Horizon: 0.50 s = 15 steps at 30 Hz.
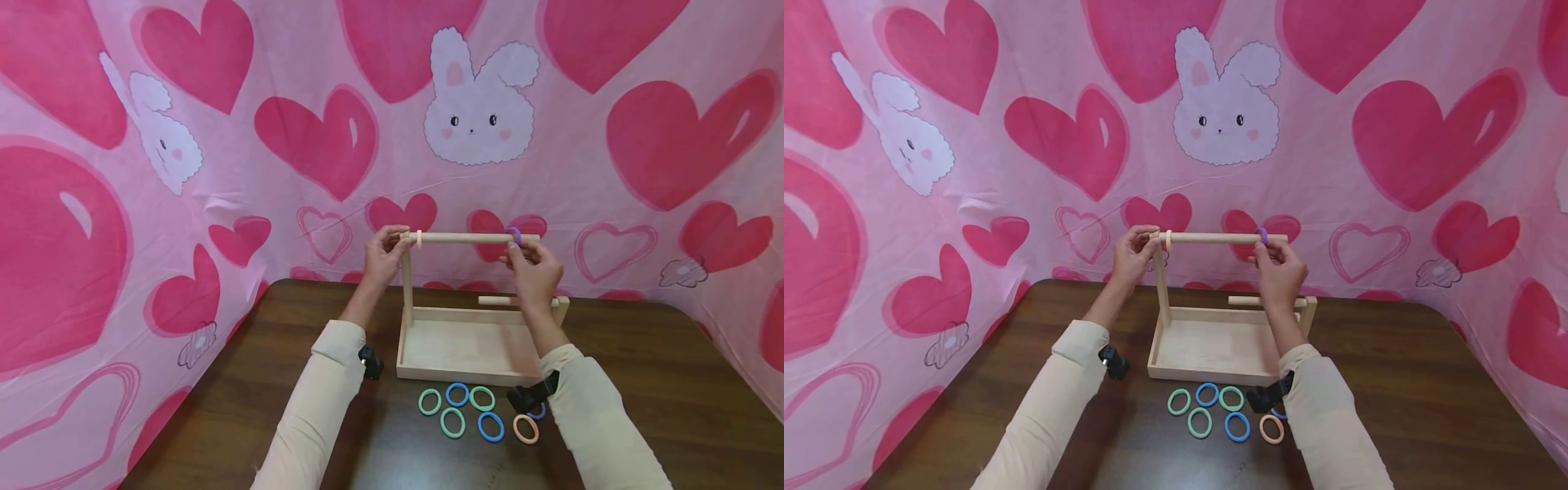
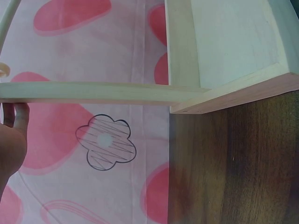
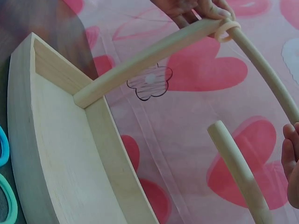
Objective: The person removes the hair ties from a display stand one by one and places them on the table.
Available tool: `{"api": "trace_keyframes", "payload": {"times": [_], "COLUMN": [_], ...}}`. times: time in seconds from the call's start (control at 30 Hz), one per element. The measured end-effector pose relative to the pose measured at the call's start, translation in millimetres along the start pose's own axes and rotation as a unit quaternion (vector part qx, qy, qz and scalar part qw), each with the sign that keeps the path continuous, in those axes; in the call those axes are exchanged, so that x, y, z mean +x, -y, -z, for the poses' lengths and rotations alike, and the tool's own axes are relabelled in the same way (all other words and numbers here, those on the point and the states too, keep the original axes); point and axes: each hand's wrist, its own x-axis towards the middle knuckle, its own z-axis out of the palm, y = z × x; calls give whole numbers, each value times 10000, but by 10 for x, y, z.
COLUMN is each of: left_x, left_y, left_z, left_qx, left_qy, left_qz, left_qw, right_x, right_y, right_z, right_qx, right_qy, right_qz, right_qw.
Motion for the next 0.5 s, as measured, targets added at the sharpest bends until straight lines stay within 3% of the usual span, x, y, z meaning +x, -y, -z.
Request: {"api": "trace_keyframes", "payload": {"times": [0.5], "left_x": [-2], "left_y": [9], "left_z": [8], "left_qx": [-32], "left_qy": [-8], "left_qz": [-69], "left_qw": [10000], "right_x": [78], "right_y": [14], "right_z": [122], "right_qx": [176], "right_qy": [-235], "right_qz": [-30], "right_qw": [9996]}}
